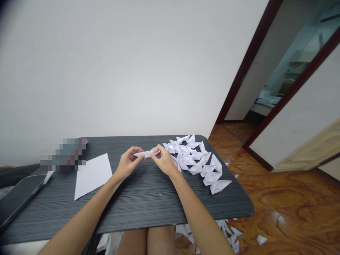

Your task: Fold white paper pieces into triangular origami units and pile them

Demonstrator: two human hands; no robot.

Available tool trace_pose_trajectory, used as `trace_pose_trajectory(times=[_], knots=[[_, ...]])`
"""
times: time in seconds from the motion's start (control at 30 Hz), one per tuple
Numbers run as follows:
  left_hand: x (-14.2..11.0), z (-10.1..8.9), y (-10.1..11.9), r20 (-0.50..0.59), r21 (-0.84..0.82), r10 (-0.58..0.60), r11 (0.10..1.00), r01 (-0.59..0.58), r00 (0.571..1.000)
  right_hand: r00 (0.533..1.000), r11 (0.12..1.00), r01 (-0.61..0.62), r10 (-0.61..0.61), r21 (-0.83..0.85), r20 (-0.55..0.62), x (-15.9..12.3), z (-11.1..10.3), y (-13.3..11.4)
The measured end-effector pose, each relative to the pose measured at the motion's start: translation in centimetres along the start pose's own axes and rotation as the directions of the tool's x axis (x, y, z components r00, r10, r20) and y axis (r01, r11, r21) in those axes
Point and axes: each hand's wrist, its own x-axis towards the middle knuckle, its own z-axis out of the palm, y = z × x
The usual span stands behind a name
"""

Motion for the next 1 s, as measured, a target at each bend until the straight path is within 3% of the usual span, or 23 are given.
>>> trace_pose_trajectory(times=[0.1,0.27,0.43,0.57,0.77,1.0], knots=[[0.1,0.0,0.1,0.004,-0.02,-0.014,1.0,0.014,1.0,0.998,0.992,-0.058,0.055,0.115,0.027,0.1,0.1,-0.4],[0.3,-0.4,0.3,0.176,0.023,-0.112,0.994,0.11,0.978,0.993,0.984,-0.117,0.116,0.132,0.015,0.3,-0.1,0.0],[0.4,-0.5,0.0,0.207,-0.13,-0.21,0.962,0.24,0.956,0.971,0.955,-0.237,0.229,0.176,0.065,0.5,-0.7,0.3],[0.4,-0.5,-0.5,0.268,-0.239,-0.255,0.917,0.321,0.929,0.964,0.942,-0.261,0.242,0.212,0.11,0.6,-1.0,0.1],[0.2,-0.3,0.0,0.243,-0.101,-0.226,0.961,0.257,0.943,0.968,0.944,-0.252,0.24,0.215,0.079,0.4,-0.4,0.4],[-0.1,-0.3,-0.2,0.27,0.087,-0.201,0.979,0.184,0.942,0.951,0.968,-0.24,0.219,0.074,0.217,-0.3,0.3,0.3]])
